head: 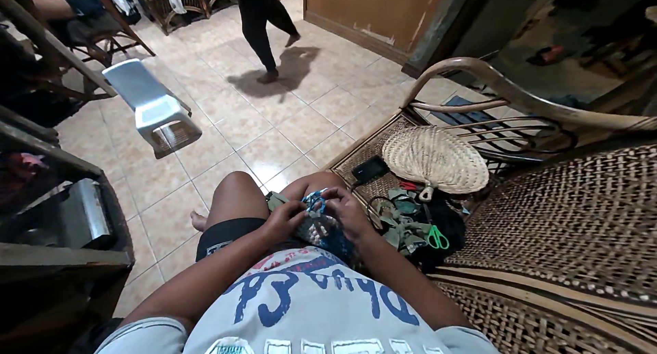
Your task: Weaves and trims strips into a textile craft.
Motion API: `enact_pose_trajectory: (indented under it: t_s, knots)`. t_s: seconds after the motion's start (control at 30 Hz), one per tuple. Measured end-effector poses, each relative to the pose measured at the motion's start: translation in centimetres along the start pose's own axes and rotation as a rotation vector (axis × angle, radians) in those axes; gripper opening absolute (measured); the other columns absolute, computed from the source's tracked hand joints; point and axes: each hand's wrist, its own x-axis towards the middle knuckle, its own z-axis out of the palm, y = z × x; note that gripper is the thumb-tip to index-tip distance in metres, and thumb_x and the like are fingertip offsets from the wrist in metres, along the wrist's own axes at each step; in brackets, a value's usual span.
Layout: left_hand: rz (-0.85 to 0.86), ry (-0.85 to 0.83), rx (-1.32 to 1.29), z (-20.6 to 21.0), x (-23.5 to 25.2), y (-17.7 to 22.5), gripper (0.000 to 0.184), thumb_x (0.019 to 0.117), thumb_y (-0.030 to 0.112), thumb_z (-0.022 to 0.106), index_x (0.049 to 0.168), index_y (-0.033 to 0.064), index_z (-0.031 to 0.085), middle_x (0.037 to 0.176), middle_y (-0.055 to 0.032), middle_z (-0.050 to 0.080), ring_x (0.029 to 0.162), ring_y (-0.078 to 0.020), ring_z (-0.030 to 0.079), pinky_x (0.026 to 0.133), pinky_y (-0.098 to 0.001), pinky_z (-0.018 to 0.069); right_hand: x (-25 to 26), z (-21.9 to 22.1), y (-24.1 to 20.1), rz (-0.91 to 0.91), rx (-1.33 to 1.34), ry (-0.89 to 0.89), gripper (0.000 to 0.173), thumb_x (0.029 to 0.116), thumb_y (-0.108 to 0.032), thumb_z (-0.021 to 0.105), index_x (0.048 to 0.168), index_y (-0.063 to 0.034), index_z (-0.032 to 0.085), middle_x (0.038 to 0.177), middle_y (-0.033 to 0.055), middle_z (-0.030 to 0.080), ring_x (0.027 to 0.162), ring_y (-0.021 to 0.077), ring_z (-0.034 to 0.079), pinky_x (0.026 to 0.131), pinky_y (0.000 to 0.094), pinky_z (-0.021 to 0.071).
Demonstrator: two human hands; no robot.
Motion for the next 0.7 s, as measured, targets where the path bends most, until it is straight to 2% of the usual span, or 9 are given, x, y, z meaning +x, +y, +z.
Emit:
enact_pose_trajectory:
  t_s: [0.1,0.17,0.3,0.43,0.53,0.6,0.63,0.67,0.7]
  knots:
    - [-0.016,0.003,-0.006,0.0,0.1,0.0,0.03,0.104,0.019,0.057,0.122,-0.0038,0.064,0.108,-0.0147,0.069,0.096,-0.0132,0.066,0.092,-0.0313,0.0529,-1.1,0.3,-1.8,0.198,0.261,-0.004,0.019,0.1062,-0.002,0.036,0.109,-0.0035,0.055,0.08,0.0057,0.065,0.074,0.0153,0.067,0.075,0.031,0.0577]
    - [-0.024,0.022,-0.006,-0.1,0.3,-0.2,0.03,0.1033,0.018,0.058,0.122,-0.004,0.064,0.108,-0.0154,0.069,0.096,-0.0138,0.066,0.092,-0.0318,0.0533,-2.0,-0.1,-3.3,0.211,0.315,-0.095,0.022,0.1076,-0.006,0.034,0.114,-0.0034,0.055,0.086,0.0063,0.066,0.076,0.0164,0.068,0.08,0.0332,0.0598]
    - [-0.071,0.037,0.013,-0.4,0.2,-0.7,0.028,0.1032,0.018,0.058,0.119,-0.0041,0.065,0.107,-0.0159,0.069,0.096,-0.0154,0.066,0.092,-0.0335,0.0534,-4.4,-2.1,-6.8,-0.11,0.182,-0.22,0.029,0.1024,-0.014,0.038,0.121,-0.0128,0.06,0.088,0.0006,0.071,0.082,0.0131,0.071,0.084,0.0333,0.0601]
    - [-0.08,0.034,-0.003,-0.4,0.3,-0.6,0.029,0.1031,0.019,0.058,0.119,-0.005,0.065,0.107,-0.016,0.069,0.096,-0.0152,0.067,0.092,-0.0334,0.0539,-6.8,-3.9,-9.9,-0.456,0.102,-0.114,0.024,0.0959,-0.018,0.061,0.118,-0.0199,0.068,0.093,-0.0028,0.073,0.083,0.0092,0.071,0.082,0.0286,0.0616]
    - [-0.05,0.028,-0.003,-0.4,0.4,-0.5,0.029,0.1024,0.02,0.059,0.118,-0.0045,0.066,0.105,-0.0153,0.07,0.094,-0.0145,0.067,0.091,-0.0328,0.0539,-8.2,-5.1,-11.0,-0.581,0.078,-0.105,0.029,0.0932,-0.027,0.072,0.122,-0.0196,0.072,0.098,-0.0036,0.074,0.084,0.007,0.071,0.081,0.0258,0.0613]
    - [-0.046,0.02,0.014,-0.4,0.4,-0.4,0.029,0.1024,0.02,0.059,0.118,-0.0039,0.067,0.105,-0.0152,0.07,0.095,-0.015,0.067,0.092,-0.0335,0.0539,-9.0,-5.8,-11.3,-0.618,0.035,-0.109,0.033,0.093,-0.031,0.073,0.124,-0.022,0.072,0.093,-0.0063,0.074,0.072,0.0011,0.066,0.066,0.0182,0.0581]
    - [-0.058,0.016,0.023,-0.4,0.4,-0.5,0.03,0.1024,0.019,0.059,0.118,-0.0046,0.066,0.107,-0.0167,0.07,0.097,-0.0174,0.067,0.093,-0.0354,0.0536,-9.6,-6.1,-11.6,-0.639,-0.003,-0.078,0.032,0.0934,-0.032,0.073,0.125,-0.0242,0.072,0.089,-0.0093,0.072,0.062,-0.0037,0.059,0.055,0.0126,0.0513]
    - [-0.084,0.017,0.024,-0.4,0.4,-0.8,0.03,0.1024,0.019,0.058,0.119,-0.0054,0.066,0.109,-0.0184,0.069,0.1,-0.0198,0.067,0.095,-0.0378,0.0533,-10.4,-6.5,-11.9,-0.686,-0.081,-0.016,0.031,0.0944,-0.035,0.071,0.124,-0.0278,0.071,0.086,-0.0135,0.07,0.056,-0.0072,0.053,0.049,0.0096,0.0454]
    - [-0.118,0.015,0.01,-0.5,0.3,-1.1,0.03,0.1026,0.018,0.059,0.12,-0.0057,0.065,0.111,-0.0194,0.069,0.102,-0.021,0.067,0.097,-0.0388,0.0529,-11.1,-7.1,-12.2,-0.769,-0.179,0.069,0.03,0.0955,-0.036,0.071,0.124,-0.0297,0.07,0.088,-0.017,0.07,0.058,-0.0086,0.053,0.05,0.0089,0.0451]
